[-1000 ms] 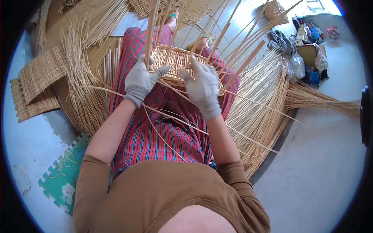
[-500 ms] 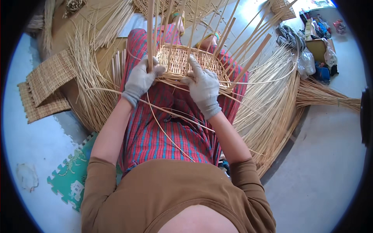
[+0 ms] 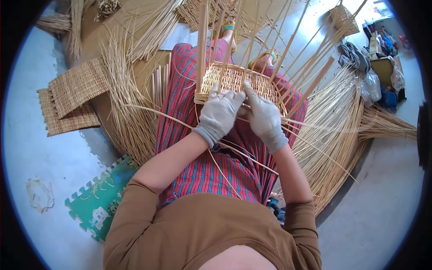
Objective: Weaving a wicker basket by hand and trimming materials with pliers.
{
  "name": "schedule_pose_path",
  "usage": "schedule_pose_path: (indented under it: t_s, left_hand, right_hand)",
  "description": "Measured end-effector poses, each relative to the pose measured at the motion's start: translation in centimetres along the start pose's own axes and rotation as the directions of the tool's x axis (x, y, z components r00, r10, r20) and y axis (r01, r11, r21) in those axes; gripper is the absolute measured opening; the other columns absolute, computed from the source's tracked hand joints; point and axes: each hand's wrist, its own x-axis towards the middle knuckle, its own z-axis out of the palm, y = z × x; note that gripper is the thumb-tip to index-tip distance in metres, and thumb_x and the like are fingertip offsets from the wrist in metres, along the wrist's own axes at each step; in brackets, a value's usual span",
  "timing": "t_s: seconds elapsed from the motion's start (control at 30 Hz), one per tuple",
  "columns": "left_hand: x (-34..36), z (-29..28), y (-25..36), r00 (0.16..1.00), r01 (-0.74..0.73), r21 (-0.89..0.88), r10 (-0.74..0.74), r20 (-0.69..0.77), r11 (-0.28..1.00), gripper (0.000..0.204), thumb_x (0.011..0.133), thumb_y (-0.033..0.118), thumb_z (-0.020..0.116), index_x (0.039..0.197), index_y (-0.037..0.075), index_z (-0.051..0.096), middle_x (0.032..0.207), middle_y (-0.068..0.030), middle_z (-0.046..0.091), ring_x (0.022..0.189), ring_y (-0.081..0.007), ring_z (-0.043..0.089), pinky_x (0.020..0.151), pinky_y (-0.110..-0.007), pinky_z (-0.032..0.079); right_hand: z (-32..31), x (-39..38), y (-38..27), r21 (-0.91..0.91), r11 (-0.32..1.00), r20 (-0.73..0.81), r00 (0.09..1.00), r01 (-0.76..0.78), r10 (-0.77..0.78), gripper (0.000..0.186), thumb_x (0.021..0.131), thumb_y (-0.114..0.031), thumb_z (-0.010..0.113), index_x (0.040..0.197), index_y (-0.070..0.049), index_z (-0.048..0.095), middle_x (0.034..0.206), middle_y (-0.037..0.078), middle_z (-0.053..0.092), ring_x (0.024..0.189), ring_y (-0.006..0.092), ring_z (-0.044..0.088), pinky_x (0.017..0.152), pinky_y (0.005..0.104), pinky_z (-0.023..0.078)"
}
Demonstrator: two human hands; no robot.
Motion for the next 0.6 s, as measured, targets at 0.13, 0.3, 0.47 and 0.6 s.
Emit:
schedule_pose_path:
  t_s: [0.13,0.3,0.47,0.6]
  left_hand:
    - [-0.1,1.1,-1.3,0.997,-0.081,0.014,0.081,-0.004,0.997,0.03,0.094,0.018,0.055,0.123,0.017,0.063,0.096,-0.006,0.067,0.096,-0.0246,0.068,0.092,-0.044,0.05]
    - [-0.2,0.9,-1.2,0.994,-0.056,-0.085,0.048,-0.096,0.995,0.037,0.088,0.011,0.059,0.124,0.015,0.067,0.093,-0.0063,0.069,0.086,-0.0276,0.069,0.079,-0.041,0.053]
    - [-1.0,1.2,-1.1,0.985,-0.062,-0.22,0.024,-0.172,0.974,0.069,0.083,0.027,0.077,0.146,0.02,0.053,0.101,-0.0091,0.071,0.092,-0.0293,0.069,0.085,-0.042,0.052]
    - [-1.5,1.9,-0.8,0.996,-0.079,-0.043,0.077,-0.046,0.996,0.092,0.08,0.037,0.079,0.158,0.015,0.035,0.115,-0.0112,0.064,0.111,-0.0307,0.063,0.1,-0.046,0.045]
  right_hand:
    - [-2.2,-2.1,-0.7,-0.049,0.995,-0.268,0.959,0.082,-0.092,0.04,0.087,-0.004,0.067,0.127,-0.01,0.069,0.098,0.011,0.074,0.087,0.0307,0.07,0.076,0.0409,0.056]
    - [-2.8,-5.0,-1.4,0.786,0.291,0.175,0.648,-0.546,0.742,0.025,0.098,-0.003,0.068,0.122,-0.001,0.064,0.097,0.005,0.071,0.087,0.0106,0.066,0.074,0.029,0.057]
    - [-2.8,0.2,3.1,0.893,0.417,-0.383,0.769,0.167,0.512,0.032,0.1,-0.002,0.064,0.129,-0.003,0.051,0.119,0.013,0.068,0.105,0.0177,0.067,0.092,0.0314,0.055]
    - [-2.6,9.7,1.8,0.315,0.947,-0.439,0.876,-0.058,0.2,0.054,0.093,-0.007,0.066,0.146,-0.015,0.056,0.142,0.021,0.057,0.138,0.0359,0.051,0.109,0.0412,0.045]
